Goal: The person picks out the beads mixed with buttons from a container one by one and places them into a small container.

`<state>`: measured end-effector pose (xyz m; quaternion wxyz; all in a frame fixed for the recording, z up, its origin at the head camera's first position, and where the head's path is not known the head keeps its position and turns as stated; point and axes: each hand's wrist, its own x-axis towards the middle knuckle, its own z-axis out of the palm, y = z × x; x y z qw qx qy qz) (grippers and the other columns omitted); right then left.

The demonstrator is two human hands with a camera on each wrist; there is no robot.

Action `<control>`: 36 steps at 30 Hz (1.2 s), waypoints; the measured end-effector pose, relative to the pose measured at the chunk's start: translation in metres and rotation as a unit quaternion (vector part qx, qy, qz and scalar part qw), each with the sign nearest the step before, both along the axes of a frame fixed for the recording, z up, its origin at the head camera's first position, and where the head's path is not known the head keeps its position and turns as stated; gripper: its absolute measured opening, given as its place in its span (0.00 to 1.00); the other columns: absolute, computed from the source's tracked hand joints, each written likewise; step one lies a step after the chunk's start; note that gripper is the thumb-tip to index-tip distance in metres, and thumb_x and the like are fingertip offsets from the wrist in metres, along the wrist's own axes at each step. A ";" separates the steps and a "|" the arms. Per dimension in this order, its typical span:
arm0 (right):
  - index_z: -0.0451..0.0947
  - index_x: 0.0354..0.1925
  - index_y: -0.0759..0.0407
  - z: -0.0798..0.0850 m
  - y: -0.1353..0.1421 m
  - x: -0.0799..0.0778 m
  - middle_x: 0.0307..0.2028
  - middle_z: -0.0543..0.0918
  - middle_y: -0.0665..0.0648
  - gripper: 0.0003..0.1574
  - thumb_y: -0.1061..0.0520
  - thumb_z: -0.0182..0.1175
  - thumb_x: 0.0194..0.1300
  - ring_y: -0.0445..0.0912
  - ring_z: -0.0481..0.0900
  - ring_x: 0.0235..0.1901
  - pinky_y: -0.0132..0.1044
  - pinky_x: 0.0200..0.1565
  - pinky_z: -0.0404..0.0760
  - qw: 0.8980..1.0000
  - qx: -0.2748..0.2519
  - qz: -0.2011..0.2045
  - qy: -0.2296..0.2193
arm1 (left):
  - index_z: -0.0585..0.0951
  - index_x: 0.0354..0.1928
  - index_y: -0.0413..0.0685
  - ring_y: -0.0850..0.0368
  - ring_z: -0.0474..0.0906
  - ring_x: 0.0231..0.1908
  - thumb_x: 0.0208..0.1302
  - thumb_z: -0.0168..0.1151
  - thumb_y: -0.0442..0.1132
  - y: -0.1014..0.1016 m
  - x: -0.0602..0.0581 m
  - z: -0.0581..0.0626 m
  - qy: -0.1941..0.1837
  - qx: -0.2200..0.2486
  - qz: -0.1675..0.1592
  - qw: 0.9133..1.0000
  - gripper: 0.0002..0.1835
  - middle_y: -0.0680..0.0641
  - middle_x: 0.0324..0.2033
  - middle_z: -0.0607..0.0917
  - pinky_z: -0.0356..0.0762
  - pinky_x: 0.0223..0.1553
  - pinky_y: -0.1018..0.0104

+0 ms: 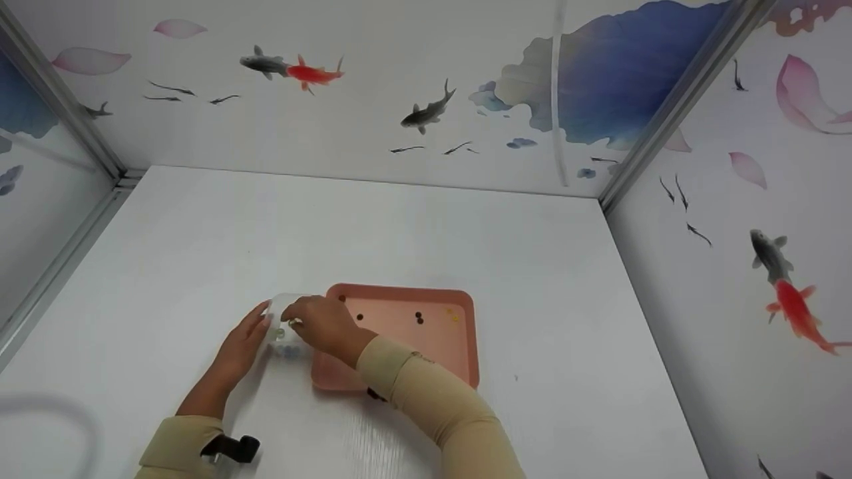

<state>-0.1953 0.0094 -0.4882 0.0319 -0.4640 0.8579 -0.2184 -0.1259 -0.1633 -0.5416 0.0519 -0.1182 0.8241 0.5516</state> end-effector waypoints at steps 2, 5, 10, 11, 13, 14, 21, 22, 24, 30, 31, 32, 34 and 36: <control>0.85 0.47 0.57 0.000 0.000 0.000 0.46 0.86 0.51 0.12 0.61 0.63 0.65 0.42 0.82 0.50 0.32 0.52 0.79 1.000 0.004 0.006 0.009 | 0.55 0.75 0.48 0.36 0.59 0.68 0.78 0.40 0.49 0.000 0.001 0.000 -0.001 -0.002 0.000 1.000 0.29 0.36 0.67 0.67 0.55 0.67 0.37; 0.85 0.47 0.56 0.000 -0.001 0.000 0.45 0.86 0.51 0.12 0.61 0.63 0.65 0.42 0.82 0.49 0.32 0.51 0.79 1.000 0.010 0.012 0.023 | 0.55 0.75 0.48 0.36 0.60 0.68 0.78 0.40 0.48 0.000 0.001 0.001 0.000 -0.003 0.000 1.000 0.28 0.36 0.67 0.68 0.56 0.67 0.37; 0.86 0.46 0.55 0.000 -0.001 0.000 0.44 0.87 0.51 0.12 0.63 0.65 0.63 0.41 0.83 0.47 0.31 0.50 0.80 0.999 0.016 0.019 0.038 | 0.55 0.75 0.48 0.36 0.60 0.68 0.78 0.40 0.49 0.000 0.000 0.000 -0.001 -0.005 0.005 1.000 0.29 0.36 0.67 0.68 0.56 0.67 0.38; 0.86 0.46 0.55 0.000 -0.002 0.000 0.43 0.87 0.51 0.12 0.63 0.65 0.63 0.42 0.83 0.47 0.31 0.49 0.80 0.999 0.017 0.021 0.041 | 0.55 0.75 0.47 0.36 0.60 0.68 0.78 0.40 0.49 0.000 0.000 0.000 0.000 -0.006 0.005 1.000 0.29 0.36 0.67 0.68 0.56 0.67 0.38; 0.86 0.45 0.55 0.000 -0.002 0.000 0.43 0.87 0.51 0.13 0.64 0.65 0.62 0.41 0.83 0.46 0.31 0.49 0.80 0.998 0.019 0.025 0.048 | 0.55 0.75 0.47 0.36 0.60 0.68 0.78 0.40 0.49 0.000 0.000 0.000 0.000 -0.009 0.004 1.000 0.29 0.35 0.67 0.68 0.56 0.67 0.38; 0.86 0.45 0.55 0.000 -0.002 0.000 0.42 0.87 0.51 0.13 0.64 0.65 0.62 0.42 0.83 0.46 0.31 0.49 0.80 0.998 0.019 0.028 0.052 | 0.55 0.75 0.47 0.36 0.59 0.68 0.78 0.40 0.50 0.000 0.000 0.000 -0.001 -0.008 0.004 1.000 0.29 0.35 0.67 0.68 0.55 0.67 0.38; 0.87 0.42 0.56 -0.003 -0.001 -0.001 0.40 0.88 0.50 0.12 0.65 0.67 0.60 0.42 0.84 0.44 0.30 0.47 0.81 0.995 0.010 0.044 0.087 | 0.55 0.75 0.48 0.37 0.58 0.69 0.77 0.40 0.50 0.000 0.000 0.000 -0.001 -0.007 0.004 1.000 0.29 0.36 0.67 0.68 0.54 0.68 0.39; 0.86 0.42 0.56 -0.003 -0.001 -0.002 0.40 0.87 0.51 0.12 0.65 0.67 0.59 0.42 0.84 0.44 0.30 0.47 0.81 0.995 0.010 0.046 0.091 | 0.55 0.75 0.48 0.37 0.58 0.69 0.77 0.40 0.50 0.000 0.000 0.000 0.000 -0.007 0.004 1.000 0.29 0.36 0.67 0.68 0.54 0.68 0.39; 0.86 0.43 0.56 -0.004 -0.001 -0.002 0.41 0.87 0.51 0.12 0.65 0.67 0.59 0.42 0.84 0.44 0.32 0.49 0.80 0.994 0.011 0.050 0.095 | 0.55 0.75 0.47 0.37 0.59 0.69 0.78 0.40 0.49 0.000 0.000 0.000 0.003 -0.006 0.003 1.000 0.29 0.36 0.67 0.68 0.55 0.68 0.39; 0.84 0.48 0.55 -0.006 0.001 -0.004 0.47 0.85 0.51 0.15 0.62 0.67 0.61 0.44 0.81 0.50 0.36 0.54 0.78 0.993 0.015 0.047 0.103 | 0.55 0.74 0.46 0.36 0.60 0.68 0.78 0.40 0.49 -0.002 0.001 0.001 0.017 -0.010 -0.009 1.000 0.29 0.36 0.66 0.69 0.55 0.67 0.39; 0.84 0.49 0.55 -0.006 0.002 -0.004 0.48 0.85 0.51 0.16 0.61 0.67 0.61 0.45 0.81 0.51 0.36 0.55 0.77 0.993 0.017 0.044 0.106 | 0.55 0.74 0.46 0.36 0.60 0.68 0.78 0.40 0.50 -0.002 0.001 0.000 0.018 -0.012 -0.010 1.000 0.29 0.36 0.66 0.69 0.55 0.67 0.39; 0.83 0.50 0.55 -0.006 0.002 -0.004 0.49 0.84 0.52 0.17 0.61 0.67 0.61 0.45 0.80 0.52 0.37 0.56 0.77 0.993 0.018 0.041 0.111 | 0.56 0.74 0.45 0.36 0.59 0.68 0.78 0.39 0.50 -0.002 0.001 0.000 0.018 -0.015 -0.010 1.000 0.29 0.36 0.66 0.69 0.55 0.67 0.39; 0.82 0.51 0.54 -0.005 0.003 -0.003 0.52 0.83 0.52 0.18 0.60 0.67 0.62 0.46 0.78 0.55 0.39 0.58 0.76 0.992 0.019 0.035 0.117 | 0.55 0.74 0.46 0.36 0.59 0.68 0.78 0.39 0.51 -0.002 0.000 0.000 0.015 -0.016 -0.010 1.000 0.29 0.36 0.66 0.69 0.55 0.68 0.39; 0.82 0.53 0.53 -0.005 0.004 -0.003 0.54 0.81 0.53 0.19 0.58 0.67 0.62 0.47 0.77 0.57 0.41 0.59 0.75 0.991 0.018 0.029 0.128 | 0.55 0.74 0.46 0.36 0.58 0.69 0.78 0.39 0.50 -0.001 0.000 0.001 0.011 -0.015 -0.008 1.000 0.29 0.36 0.66 0.69 0.54 0.68 0.39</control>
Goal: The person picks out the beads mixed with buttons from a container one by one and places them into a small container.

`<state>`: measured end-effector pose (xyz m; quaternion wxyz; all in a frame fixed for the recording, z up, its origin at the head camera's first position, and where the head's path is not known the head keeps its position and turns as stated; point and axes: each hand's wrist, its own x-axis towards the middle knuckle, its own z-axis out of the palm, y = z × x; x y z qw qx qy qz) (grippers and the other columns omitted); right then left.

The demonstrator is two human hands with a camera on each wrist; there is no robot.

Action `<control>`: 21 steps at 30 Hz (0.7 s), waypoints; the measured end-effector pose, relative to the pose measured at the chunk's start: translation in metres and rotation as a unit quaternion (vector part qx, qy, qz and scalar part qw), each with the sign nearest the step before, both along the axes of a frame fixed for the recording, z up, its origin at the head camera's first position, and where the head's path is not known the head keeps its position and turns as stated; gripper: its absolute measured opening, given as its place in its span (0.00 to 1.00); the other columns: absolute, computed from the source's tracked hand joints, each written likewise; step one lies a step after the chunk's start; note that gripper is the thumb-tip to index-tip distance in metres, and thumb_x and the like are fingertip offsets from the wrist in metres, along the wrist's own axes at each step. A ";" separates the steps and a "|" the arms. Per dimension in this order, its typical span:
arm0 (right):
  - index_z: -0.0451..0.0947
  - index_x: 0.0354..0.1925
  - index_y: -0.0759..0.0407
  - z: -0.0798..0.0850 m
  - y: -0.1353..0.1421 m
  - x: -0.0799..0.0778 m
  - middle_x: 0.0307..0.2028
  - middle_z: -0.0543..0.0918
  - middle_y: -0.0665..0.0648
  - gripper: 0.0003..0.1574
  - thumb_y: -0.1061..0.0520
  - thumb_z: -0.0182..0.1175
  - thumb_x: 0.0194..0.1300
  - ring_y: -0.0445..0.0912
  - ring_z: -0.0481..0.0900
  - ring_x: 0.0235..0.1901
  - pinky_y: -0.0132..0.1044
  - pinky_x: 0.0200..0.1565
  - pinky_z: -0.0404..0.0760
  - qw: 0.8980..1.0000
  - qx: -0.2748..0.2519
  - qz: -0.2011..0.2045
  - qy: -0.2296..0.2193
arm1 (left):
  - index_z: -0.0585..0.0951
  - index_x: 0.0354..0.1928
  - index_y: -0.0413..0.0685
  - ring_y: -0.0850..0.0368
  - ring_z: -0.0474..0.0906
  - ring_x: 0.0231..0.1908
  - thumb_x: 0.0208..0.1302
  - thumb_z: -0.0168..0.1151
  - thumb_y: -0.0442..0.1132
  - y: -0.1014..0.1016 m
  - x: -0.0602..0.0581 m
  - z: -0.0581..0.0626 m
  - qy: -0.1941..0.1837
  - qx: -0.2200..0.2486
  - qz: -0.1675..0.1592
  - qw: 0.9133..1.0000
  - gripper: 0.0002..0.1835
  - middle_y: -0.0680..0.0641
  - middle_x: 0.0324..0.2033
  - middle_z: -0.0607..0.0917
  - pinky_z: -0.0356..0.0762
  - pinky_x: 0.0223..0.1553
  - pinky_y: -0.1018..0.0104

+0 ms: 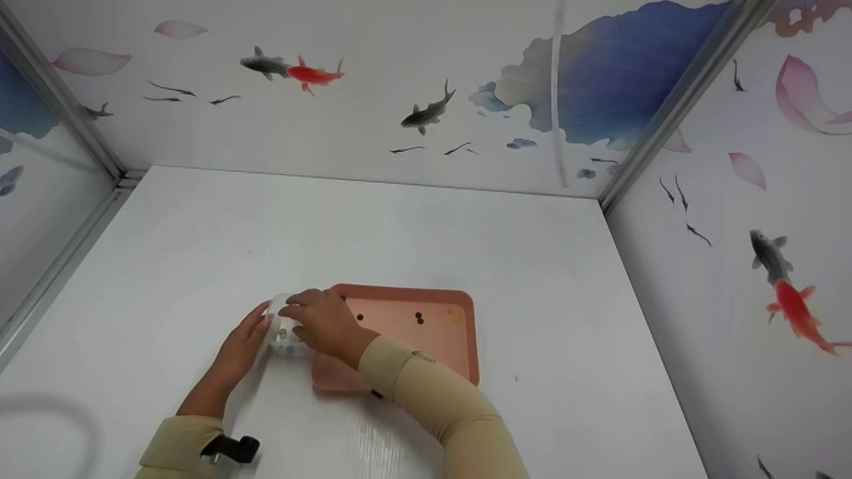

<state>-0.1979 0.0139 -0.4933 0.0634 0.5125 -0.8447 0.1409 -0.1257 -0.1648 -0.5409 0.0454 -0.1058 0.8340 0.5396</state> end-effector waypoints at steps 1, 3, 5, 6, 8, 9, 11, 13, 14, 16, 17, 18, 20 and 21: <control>0.81 0.54 0.53 0.000 0.001 0.000 0.55 0.80 0.53 0.20 0.58 0.67 0.62 0.47 0.76 0.58 0.41 0.59 0.75 1.000 -0.002 -0.001 0.007 | 0.56 0.74 0.46 0.35 0.58 0.69 0.78 0.39 0.51 0.000 0.000 0.000 0.000 0.001 0.001 1.000 0.29 0.36 0.66 0.68 0.53 0.68 0.39; 0.80 0.55 0.52 -0.001 0.002 0.000 0.57 0.79 0.53 0.22 0.56 0.67 0.62 0.48 0.74 0.59 0.42 0.59 0.75 1.000 -0.004 -0.005 0.021 | 0.56 0.74 0.46 0.35 0.59 0.68 0.77 0.40 0.52 0.001 0.000 0.001 0.002 0.004 0.006 1.000 0.30 0.36 0.66 0.69 0.54 0.68 0.39; 0.79 0.56 0.51 -0.001 0.003 0.000 0.59 0.77 0.54 0.23 0.55 0.67 0.62 0.48 0.73 0.61 0.43 0.59 0.74 0.999 -0.004 -0.009 0.033 | 0.56 0.74 0.47 0.35 0.58 0.69 0.76 0.39 0.54 0.002 0.001 0.001 -0.001 0.008 0.010 1.000 0.31 0.35 0.66 0.68 0.54 0.68 0.39; 0.79 0.57 0.51 0.000 0.003 0.001 0.60 0.77 0.54 0.24 0.54 0.67 0.62 0.49 0.72 0.62 0.44 0.60 0.74 0.999 -0.002 -0.013 0.037 | 0.56 0.74 0.48 0.36 0.58 0.69 0.76 0.39 0.54 0.002 0.001 0.001 -0.002 0.009 0.012 1.000 0.31 0.36 0.66 0.69 0.54 0.68 0.39; 0.77 0.59 0.50 0.001 0.005 0.001 0.62 0.75 0.54 0.26 0.53 0.67 0.62 0.50 0.70 0.64 0.46 0.61 0.72 0.999 0.001 -0.019 0.038 | 0.56 0.74 0.48 0.36 0.58 0.69 0.76 0.40 0.53 0.002 0.000 0.001 -0.007 0.010 0.016 1.000 0.30 0.36 0.66 0.69 0.54 0.68 0.39; 0.77 0.60 0.50 0.001 0.005 0.001 0.63 0.74 0.55 0.27 0.52 0.67 0.62 0.51 0.69 0.65 0.48 0.62 0.72 0.999 0.002 -0.023 0.039 | 0.56 0.74 0.48 0.36 0.58 0.69 0.77 0.40 0.52 0.002 -0.001 0.001 -0.012 0.009 0.016 1.000 0.30 0.36 0.67 0.68 0.53 0.68 0.40; 0.75 0.61 0.49 0.002 0.006 0.001 0.65 0.72 0.55 0.29 0.52 0.67 0.62 0.52 0.67 0.66 0.52 0.63 0.70 0.999 0.001 -0.027 0.037 | 0.56 0.75 0.49 0.36 0.57 0.69 0.77 0.40 0.49 0.002 -0.001 0.001 -0.016 0.010 0.014 1.000 0.29 0.36 0.67 0.68 0.53 0.69 0.39; 0.74 0.63 0.49 0.002 0.007 0.001 0.66 0.70 0.56 0.31 0.50 0.67 0.62 0.53 0.65 0.68 0.55 0.63 0.69 0.999 0.000 -0.031 0.035 | 0.56 0.75 0.48 0.36 0.58 0.69 0.78 0.40 0.49 0.001 -0.002 0.001 -0.016 0.006 0.012 1.000 0.28 0.36 0.67 0.68 0.53 0.68 0.39; 0.73 0.64 0.49 0.002 0.008 0.000 0.67 0.69 0.56 0.32 0.49 0.67 0.62 0.53 0.64 0.68 0.56 0.63 0.68 0.999 0.000 -0.033 0.033 | 0.56 0.75 0.48 0.36 0.58 0.69 0.78 0.40 0.49 0.001 -0.002 0.001 -0.015 0.006 0.010 1.000 0.28 0.36 0.67 0.68 0.53 0.68 0.39; 0.71 0.65 0.49 0.003 0.009 0.000 0.68 0.67 0.56 0.34 0.47 0.67 0.62 0.53 0.61 0.69 0.58 0.63 0.67 0.999 0.002 -0.038 0.026 | 0.55 0.75 0.48 0.36 0.58 0.69 0.78 0.40 0.49 0.002 -0.001 0.002 -0.014 0.006 0.008 1.000 0.28 0.36 0.67 0.68 0.53 0.68 0.39; 0.70 0.66 0.49 0.003 0.010 0.000 0.69 0.66 0.56 0.35 0.46 0.66 0.62 0.53 0.60 0.70 0.58 0.64 0.66 0.999 0.005 -0.041 0.021 | 0.55 0.75 0.48 0.37 0.59 0.69 0.78 0.40 0.49 0.002 -0.001 0.002 -0.014 0.005 0.008 1.000 0.28 0.36 0.67 0.68 0.54 0.68 0.39; 0.69 0.66 0.49 0.003 0.010 -0.001 0.70 0.65 0.56 0.36 0.45 0.66 0.63 0.53 0.59 0.70 0.59 0.64 0.66 0.999 0.009 -0.045 0.019 | 0.55 0.75 0.48 0.37 0.59 0.69 0.78 0.40 0.48 0.002 0.000 0.002 -0.013 0.007 0.007 1.000 0.28 0.36 0.67 0.68 0.54 0.68 0.39; 0.68 0.67 0.48 0.004 0.012 -0.001 0.70 0.64 0.56 0.37 0.43 0.65 0.63 0.53 0.58 0.71 0.58 0.65 0.64 0.998 0.019 -0.053 0.013 | 0.55 0.75 0.49 0.37 0.59 0.68 0.78 0.40 0.47 0.003 0.000 0.003 -0.016 0.012 0.006 1.000 0.28 0.37 0.67 0.68 0.54 0.68 0.39; 0.67 0.68 0.48 0.005 0.012 -0.001 0.71 0.63 0.56 0.38 0.42 0.64 0.64 0.53 0.58 0.71 0.58 0.65 0.64 0.998 0.023 -0.057 0.010 | 0.54 0.75 0.49 0.37 0.60 0.68 0.78 0.40 0.47 0.003 0.000 0.003 -0.018 0.013 0.007 1.000 0.28 0.37 0.67 0.68 0.54 0.68 0.38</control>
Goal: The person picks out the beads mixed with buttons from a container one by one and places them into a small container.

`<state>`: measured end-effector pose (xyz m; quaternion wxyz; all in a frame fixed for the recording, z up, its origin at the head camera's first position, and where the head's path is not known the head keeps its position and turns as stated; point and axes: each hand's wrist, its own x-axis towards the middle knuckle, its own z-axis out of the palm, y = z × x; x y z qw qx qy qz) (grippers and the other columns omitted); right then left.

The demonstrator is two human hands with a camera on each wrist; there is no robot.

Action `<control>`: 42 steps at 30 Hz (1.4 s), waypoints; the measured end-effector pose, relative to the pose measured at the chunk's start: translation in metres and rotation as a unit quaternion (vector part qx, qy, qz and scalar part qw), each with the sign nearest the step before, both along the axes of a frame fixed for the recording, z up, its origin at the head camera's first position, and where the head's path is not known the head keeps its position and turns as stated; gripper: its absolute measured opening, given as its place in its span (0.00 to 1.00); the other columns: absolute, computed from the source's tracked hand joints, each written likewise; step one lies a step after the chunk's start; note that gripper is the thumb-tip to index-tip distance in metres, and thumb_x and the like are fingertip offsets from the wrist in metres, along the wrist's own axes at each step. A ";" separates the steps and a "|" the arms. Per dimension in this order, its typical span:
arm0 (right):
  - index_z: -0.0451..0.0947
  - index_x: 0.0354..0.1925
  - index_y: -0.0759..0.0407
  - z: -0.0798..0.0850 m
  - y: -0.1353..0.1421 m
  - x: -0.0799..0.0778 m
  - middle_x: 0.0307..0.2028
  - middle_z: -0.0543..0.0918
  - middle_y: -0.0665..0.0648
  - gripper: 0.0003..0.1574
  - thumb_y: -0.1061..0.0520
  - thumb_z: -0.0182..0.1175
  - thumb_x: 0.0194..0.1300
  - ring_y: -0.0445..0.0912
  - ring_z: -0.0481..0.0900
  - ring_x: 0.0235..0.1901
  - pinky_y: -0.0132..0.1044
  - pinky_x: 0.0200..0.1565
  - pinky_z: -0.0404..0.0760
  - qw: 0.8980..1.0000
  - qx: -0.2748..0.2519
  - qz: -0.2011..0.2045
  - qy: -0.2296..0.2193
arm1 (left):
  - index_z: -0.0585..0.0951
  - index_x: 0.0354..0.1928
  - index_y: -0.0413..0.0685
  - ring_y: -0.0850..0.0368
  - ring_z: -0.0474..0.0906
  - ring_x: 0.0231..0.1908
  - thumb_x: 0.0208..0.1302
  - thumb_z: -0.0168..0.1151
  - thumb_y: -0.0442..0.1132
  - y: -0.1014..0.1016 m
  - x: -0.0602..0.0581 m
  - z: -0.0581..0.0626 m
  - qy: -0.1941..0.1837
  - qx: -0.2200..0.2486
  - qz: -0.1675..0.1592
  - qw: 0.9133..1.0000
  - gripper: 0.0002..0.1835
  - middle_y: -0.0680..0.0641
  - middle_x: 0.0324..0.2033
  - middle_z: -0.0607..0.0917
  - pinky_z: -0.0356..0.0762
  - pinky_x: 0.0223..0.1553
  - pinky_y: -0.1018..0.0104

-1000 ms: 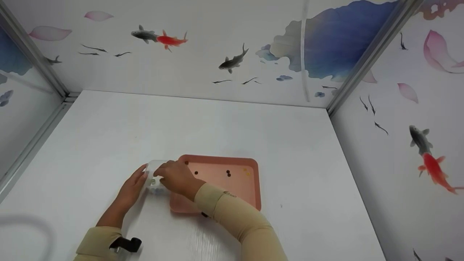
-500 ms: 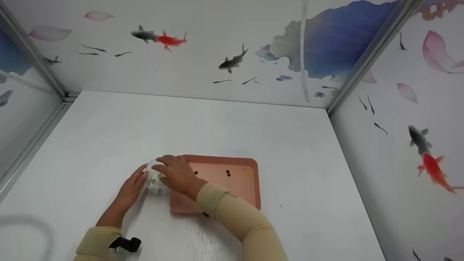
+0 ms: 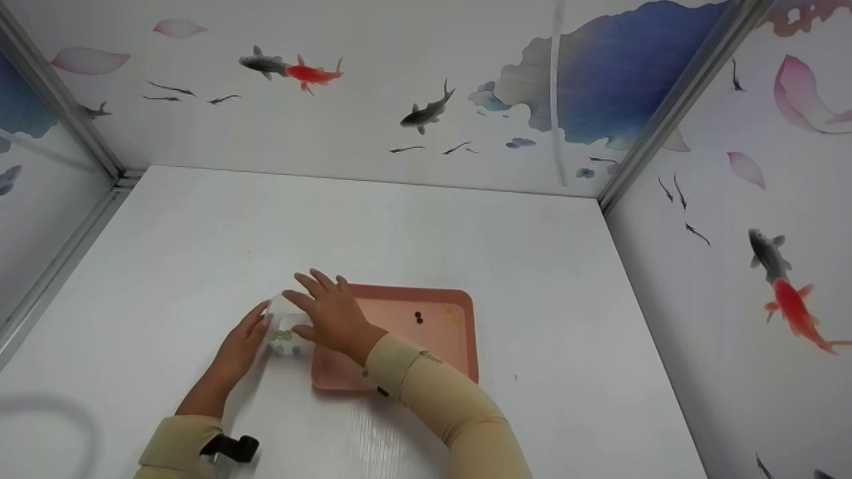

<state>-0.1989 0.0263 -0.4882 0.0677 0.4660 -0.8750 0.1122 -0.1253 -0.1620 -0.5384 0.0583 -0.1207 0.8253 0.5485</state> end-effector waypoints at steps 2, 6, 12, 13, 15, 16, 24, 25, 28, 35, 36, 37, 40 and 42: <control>0.66 0.69 0.48 0.001 0.001 0.000 0.71 0.63 0.55 0.38 0.41 0.63 0.64 0.52 0.57 0.72 0.57 0.66 0.63 1.000 0.008 -0.009 -0.008 | 0.54 0.75 0.50 0.37 0.60 0.68 0.78 0.39 0.47 0.000 0.000 -0.001 -0.004 -0.002 0.001 1.000 0.28 0.37 0.67 0.68 0.53 0.68 0.38; 0.65 0.69 0.48 0.003 0.004 -0.001 0.72 0.62 0.55 0.39 0.41 0.63 0.64 0.52 0.56 0.72 0.57 0.67 0.61 0.999 0.011 -0.028 -0.030 | 0.54 0.75 0.51 0.37 0.59 0.69 0.78 0.38 0.48 -0.001 -0.001 -0.003 -0.015 -0.009 0.003 1.000 0.28 0.37 0.67 0.68 0.52 0.68 0.38; 0.66 0.69 0.47 0.004 0.010 -0.005 0.71 0.63 0.54 0.40 0.40 0.63 0.63 0.52 0.57 0.71 0.57 0.67 0.61 0.998 -0.009 -0.045 -0.039 | 0.54 0.75 0.51 0.38 0.60 0.69 0.78 0.38 0.48 0.001 0.000 -0.002 -0.012 -0.006 0.006 1.000 0.28 0.37 0.67 0.68 0.52 0.69 0.39; 0.65 0.69 0.47 0.003 0.011 -0.005 0.71 0.63 0.54 0.40 0.40 0.63 0.63 0.52 0.57 0.71 0.57 0.67 0.61 0.998 -0.013 -0.047 -0.039 | 0.54 0.75 0.51 0.38 0.60 0.69 0.78 0.38 0.48 0.001 0.000 -0.002 -0.010 -0.004 0.007 1.000 0.28 0.37 0.67 0.68 0.52 0.69 0.39; 0.65 0.69 0.47 0.003 0.013 -0.006 0.71 0.63 0.54 0.40 0.40 0.64 0.63 0.52 0.58 0.71 0.57 0.67 0.62 0.998 -0.023 -0.048 -0.038 | 0.54 0.75 0.51 0.37 0.59 0.69 0.78 0.38 0.48 0.001 0.000 -0.002 -0.007 -0.004 0.007 1.000 0.28 0.37 0.67 0.68 0.52 0.68 0.39; 0.65 0.69 0.47 0.002 0.014 -0.007 0.71 0.63 0.54 0.40 0.41 0.64 0.63 0.52 0.58 0.71 0.57 0.67 0.62 0.998 -0.028 -0.047 -0.038 | 0.54 0.75 0.51 0.37 0.59 0.69 0.78 0.38 0.48 0.001 0.000 -0.002 -0.007 -0.003 0.007 1.000 0.28 0.37 0.67 0.68 0.52 0.68 0.39; 0.67 0.68 0.50 0.003 0.022 -0.012 0.70 0.64 0.56 0.39 0.43 0.65 0.63 0.52 0.60 0.70 0.55 0.65 0.65 0.996 -0.063 -0.047 -0.033 | 0.54 0.75 0.50 0.37 0.57 0.69 0.78 0.38 0.49 0.001 0.001 -0.002 -0.002 -0.002 0.005 1.000 0.28 0.37 0.68 0.66 0.51 0.68 0.38; 0.67 0.68 0.50 0.003 0.022 -0.012 0.70 0.64 0.56 0.39 0.44 0.65 0.63 0.52 0.60 0.70 0.55 0.65 0.65 0.996 -0.067 -0.049 -0.035 | 0.54 0.75 0.50 0.36 0.57 0.69 0.78 0.38 0.49 0.001 0.001 -0.002 -0.001 -0.001 0.005 1.000 0.28 0.37 0.68 0.66 0.52 0.68 0.38; 0.68 0.67 0.51 0.005 0.025 -0.013 0.70 0.65 0.56 0.38 0.45 0.66 0.62 0.53 0.61 0.70 0.56 0.64 0.66 0.995 -0.082 -0.051 -0.036 | 0.54 0.75 0.50 0.36 0.57 0.69 0.78 0.39 0.49 0.001 0.001 -0.001 -0.001 -0.003 0.006 1.000 0.28 0.37 0.68 0.66 0.52 0.68 0.38; 0.70 0.66 0.53 0.004 0.030 -0.018 0.69 0.66 0.58 0.35 0.49 0.66 0.63 0.53 0.63 0.68 0.58 0.63 0.66 0.991 -0.111 -0.047 -0.052 | 0.54 0.75 0.48 0.35 0.57 0.69 0.78 0.38 0.48 0.000 0.001 0.000 0.000 -0.013 0.002 1.000 0.28 0.35 0.68 0.66 0.53 0.68 0.38; 0.69 0.66 0.53 0.004 0.031 -0.018 0.69 0.66 0.59 0.36 0.49 0.66 0.63 0.53 0.63 0.68 0.58 0.64 0.65 0.991 -0.114 -0.048 -0.057 | 0.54 0.75 0.48 0.35 0.56 0.69 0.78 0.38 0.48 0.000 0.002 0.000 0.001 -0.014 0.001 1.000 0.28 0.35 0.68 0.66 0.53 0.68 0.38; 0.69 0.67 0.53 0.004 0.032 -0.019 0.69 0.66 0.58 0.36 0.49 0.66 0.63 0.53 0.64 0.68 0.57 0.64 0.65 0.990 -0.114 -0.051 -0.060 | 0.54 0.75 0.48 0.35 0.56 0.69 0.78 0.38 0.48 0.000 0.002 0.000 0.002 -0.014 0.000 1.000 0.28 0.35 0.68 0.66 0.52 0.68 0.38; 0.69 0.67 0.54 0.004 0.034 -0.020 0.68 0.66 0.58 0.37 0.49 0.66 0.63 0.52 0.65 0.67 0.57 0.63 0.66 0.989 -0.119 -0.055 -0.063 | 0.54 0.75 0.47 0.35 0.56 0.69 0.78 0.38 0.48 0.000 0.003 0.001 0.005 -0.016 -0.001 1.000 0.28 0.35 0.68 0.66 0.52 0.68 0.38; 0.69 0.67 0.54 0.003 0.035 -0.020 0.68 0.68 0.58 0.36 0.49 0.66 0.63 0.52 0.65 0.67 0.56 0.63 0.67 0.989 -0.121 -0.060 -0.061 | 0.54 0.75 0.47 0.35 0.56 0.69 0.78 0.38 0.48 0.000 0.003 0.002 0.005 -0.019 -0.001 1.000 0.28 0.35 0.68 0.66 0.52 0.68 0.38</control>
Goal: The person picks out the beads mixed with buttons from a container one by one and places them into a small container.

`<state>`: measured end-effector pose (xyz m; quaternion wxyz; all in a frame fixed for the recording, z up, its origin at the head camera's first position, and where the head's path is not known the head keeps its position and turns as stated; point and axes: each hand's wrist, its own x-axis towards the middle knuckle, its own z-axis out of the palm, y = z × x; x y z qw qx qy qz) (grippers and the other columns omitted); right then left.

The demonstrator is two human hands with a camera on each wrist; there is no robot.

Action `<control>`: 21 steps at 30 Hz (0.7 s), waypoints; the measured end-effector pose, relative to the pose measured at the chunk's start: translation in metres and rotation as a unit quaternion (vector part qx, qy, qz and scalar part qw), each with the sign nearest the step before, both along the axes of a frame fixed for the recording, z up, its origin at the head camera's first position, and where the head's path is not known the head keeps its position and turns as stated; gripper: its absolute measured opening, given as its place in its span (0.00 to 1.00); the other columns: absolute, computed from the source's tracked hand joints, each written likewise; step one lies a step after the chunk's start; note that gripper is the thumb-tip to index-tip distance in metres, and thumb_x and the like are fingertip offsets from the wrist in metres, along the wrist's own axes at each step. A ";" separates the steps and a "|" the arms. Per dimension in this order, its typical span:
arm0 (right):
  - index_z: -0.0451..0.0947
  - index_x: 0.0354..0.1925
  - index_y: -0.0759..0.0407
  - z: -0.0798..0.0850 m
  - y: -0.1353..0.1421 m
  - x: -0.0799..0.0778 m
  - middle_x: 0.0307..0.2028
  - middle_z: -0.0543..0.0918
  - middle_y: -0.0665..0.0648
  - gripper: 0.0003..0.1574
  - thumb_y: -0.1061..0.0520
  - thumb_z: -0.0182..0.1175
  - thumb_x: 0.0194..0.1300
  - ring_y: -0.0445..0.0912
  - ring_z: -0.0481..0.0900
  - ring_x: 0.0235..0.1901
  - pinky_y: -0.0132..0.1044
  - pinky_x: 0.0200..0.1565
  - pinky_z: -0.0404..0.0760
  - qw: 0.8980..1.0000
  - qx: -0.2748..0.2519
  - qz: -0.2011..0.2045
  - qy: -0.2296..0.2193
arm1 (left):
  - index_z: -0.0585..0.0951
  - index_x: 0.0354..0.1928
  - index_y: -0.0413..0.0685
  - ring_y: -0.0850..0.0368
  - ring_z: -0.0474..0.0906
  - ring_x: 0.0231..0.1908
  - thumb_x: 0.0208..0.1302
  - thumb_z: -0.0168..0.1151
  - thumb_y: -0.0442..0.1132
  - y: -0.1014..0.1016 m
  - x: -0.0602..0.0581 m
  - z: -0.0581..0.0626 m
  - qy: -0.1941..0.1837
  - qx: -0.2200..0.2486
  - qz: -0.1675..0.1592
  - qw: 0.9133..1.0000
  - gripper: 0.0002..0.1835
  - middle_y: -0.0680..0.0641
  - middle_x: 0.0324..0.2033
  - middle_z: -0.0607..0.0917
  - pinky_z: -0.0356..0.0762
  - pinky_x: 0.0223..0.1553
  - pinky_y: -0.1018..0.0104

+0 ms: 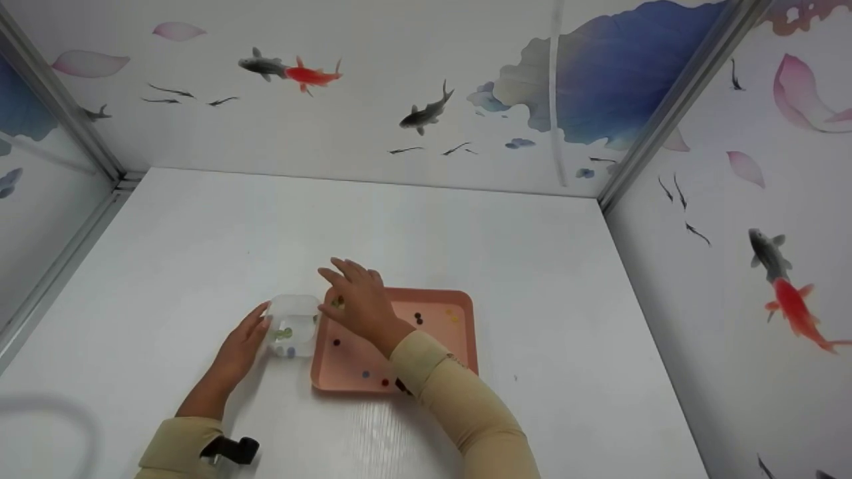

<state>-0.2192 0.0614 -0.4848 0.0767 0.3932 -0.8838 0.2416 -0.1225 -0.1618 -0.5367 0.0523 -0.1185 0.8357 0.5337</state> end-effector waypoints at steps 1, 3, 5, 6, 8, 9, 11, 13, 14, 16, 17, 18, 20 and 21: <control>0.69 0.67 0.54 0.000 0.000 0.000 0.67 0.68 0.58 0.36 0.49 0.66 0.63 0.52 0.66 0.67 0.56 0.63 0.67 1.000 0.000 -0.003 0.002 | 0.54 0.75 0.47 0.35 0.56 0.69 0.78 0.38 0.47 0.000 0.000 0.000 0.001 -0.001 0.000 1.000 0.28 0.35 0.68 0.66 0.52 0.69 0.38; 0.69 0.66 0.55 -0.001 0.001 -0.002 0.67 0.69 0.59 0.37 0.50 0.67 0.62 0.52 0.66 0.66 0.57 0.62 0.68 1.000 -0.003 -0.006 0.007 | 0.54 0.75 0.46 0.34 0.56 0.69 0.78 0.38 0.47 0.000 0.000 0.000 0.003 -0.001 0.000 1.000 0.28 0.34 0.67 0.66 0.52 0.68 0.38; 0.69 0.66 0.55 -0.002 0.002 -0.002 0.66 0.70 0.59 0.37 0.50 0.68 0.61 0.52 0.67 0.66 0.57 0.62 0.69 1.000 -0.005 -0.010 0.010 | 0.54 0.75 0.46 0.34 0.57 0.69 0.78 0.38 0.47 0.000 0.000 0.000 0.006 0.000 -0.001 1.000 0.28 0.34 0.67 0.66 0.52 0.68 0.38; 0.69 0.66 0.55 -0.002 0.002 -0.002 0.66 0.70 0.59 0.38 0.51 0.68 0.61 0.52 0.67 0.66 0.56 0.62 0.69 1.000 -0.006 -0.011 0.010 | 0.54 0.75 0.46 0.34 0.57 0.69 0.78 0.38 0.47 0.000 0.000 0.001 0.007 0.000 -0.001 1.000 0.28 0.34 0.67 0.66 0.52 0.68 0.38; 0.69 0.66 0.56 -0.002 0.003 -0.003 0.66 0.70 0.59 0.38 0.52 0.68 0.61 0.52 0.67 0.66 0.56 0.62 0.69 1.000 -0.013 -0.012 0.004 | 0.54 0.75 0.46 0.34 0.57 0.69 0.78 0.38 0.47 0.000 0.000 0.001 0.006 0.000 -0.001 1.000 0.28 0.34 0.67 0.67 0.52 0.68 0.38; 0.69 0.66 0.56 -0.002 0.003 -0.003 0.66 0.70 0.59 0.38 0.52 0.68 0.61 0.52 0.67 0.66 0.56 0.62 0.69 1.000 -0.016 -0.012 0.000 | 0.54 0.75 0.46 0.34 0.57 0.69 0.78 0.38 0.47 0.000 0.000 0.001 0.005 -0.001 -0.001 1.000 0.28 0.34 0.67 0.67 0.52 0.68 0.38; 0.68 0.67 0.56 -0.002 0.004 -0.003 0.66 0.70 0.59 0.38 0.52 0.68 0.61 0.51 0.67 0.66 0.56 0.63 0.68 1.000 -0.021 -0.015 -0.012 | 0.54 0.75 0.46 0.34 0.57 0.69 0.78 0.38 0.47 0.000 0.000 0.001 0.004 -0.001 0.001 1.000 0.28 0.34 0.67 0.67 0.52 0.68 0.38; 0.68 0.67 0.56 -0.002 0.005 -0.003 0.66 0.70 0.59 0.37 0.53 0.68 0.62 0.52 0.67 0.66 0.57 0.63 0.68 0.999 -0.027 -0.015 -0.020 | 0.54 0.75 0.46 0.34 0.57 0.69 0.78 0.37 0.48 0.000 0.000 0.000 0.003 -0.001 0.001 1.000 0.28 0.34 0.67 0.66 0.53 0.68 0.38; 0.68 0.67 0.56 -0.002 0.006 -0.003 0.66 0.70 0.59 0.37 0.53 0.67 0.62 0.52 0.67 0.66 0.57 0.63 0.68 0.999 -0.028 -0.016 -0.022 | 0.54 0.75 0.46 0.34 0.57 0.69 0.78 0.37 0.49 0.000 0.000 0.000 0.003 -0.002 0.001 1.000 0.29 0.34 0.67 0.66 0.53 0.68 0.38; 0.68 0.66 0.57 -0.003 0.007 -0.003 0.66 0.70 0.59 0.37 0.53 0.67 0.62 0.53 0.67 0.66 0.57 0.63 0.68 0.999 -0.033 -0.016 -0.028 | 0.54 0.75 0.48 0.35 0.57 0.69 0.78 0.37 0.51 0.000 0.000 -0.001 0.001 0.005 0.001 1.000 0.30 0.35 0.68 0.66 0.52 0.68 0.37; 0.68 0.66 0.57 -0.003 0.007 -0.003 0.66 0.70 0.59 0.37 0.53 0.67 0.62 0.53 0.68 0.66 0.57 0.62 0.68 0.999 -0.034 -0.016 -0.029 | 0.53 0.75 0.48 0.35 0.57 0.69 0.77 0.37 0.52 0.000 0.000 -0.001 0.000 0.008 0.001 1.000 0.30 0.35 0.68 0.66 0.52 0.68 0.37; 0.69 0.66 0.57 -0.004 0.008 -0.004 0.66 0.71 0.59 0.37 0.53 0.68 0.62 0.54 0.68 0.65 0.57 0.62 0.69 0.999 -0.038 -0.015 -0.027 | 0.53 0.75 0.49 0.35 0.57 0.69 0.77 0.37 0.54 0.000 0.000 -0.002 -0.001 0.010 0.001 1.000 0.31 0.36 0.68 0.66 0.52 0.68 0.37; 0.69 0.66 0.58 -0.004 0.009 -0.004 0.65 0.71 0.60 0.36 0.53 0.68 0.62 0.55 0.69 0.65 0.57 0.62 0.70 0.999 -0.042 -0.014 -0.028 | 0.53 0.75 0.49 0.35 0.56 0.69 0.76 0.37 0.56 0.000 0.000 -0.002 -0.002 0.015 0.001 1.000 0.33 0.36 0.68 0.66 0.51 0.68 0.37; 0.69 0.65 0.58 -0.004 0.009 -0.005 0.65 0.71 0.60 0.36 0.53 0.68 0.61 0.55 0.69 0.64 0.56 0.61 0.70 0.998 -0.046 -0.013 -0.029 | 0.53 0.75 0.50 0.36 0.56 0.70 0.76 0.37 0.56 0.000 0.000 -0.003 -0.003 0.019 0.001 1.000 0.33 0.36 0.68 0.66 0.51 0.68 0.38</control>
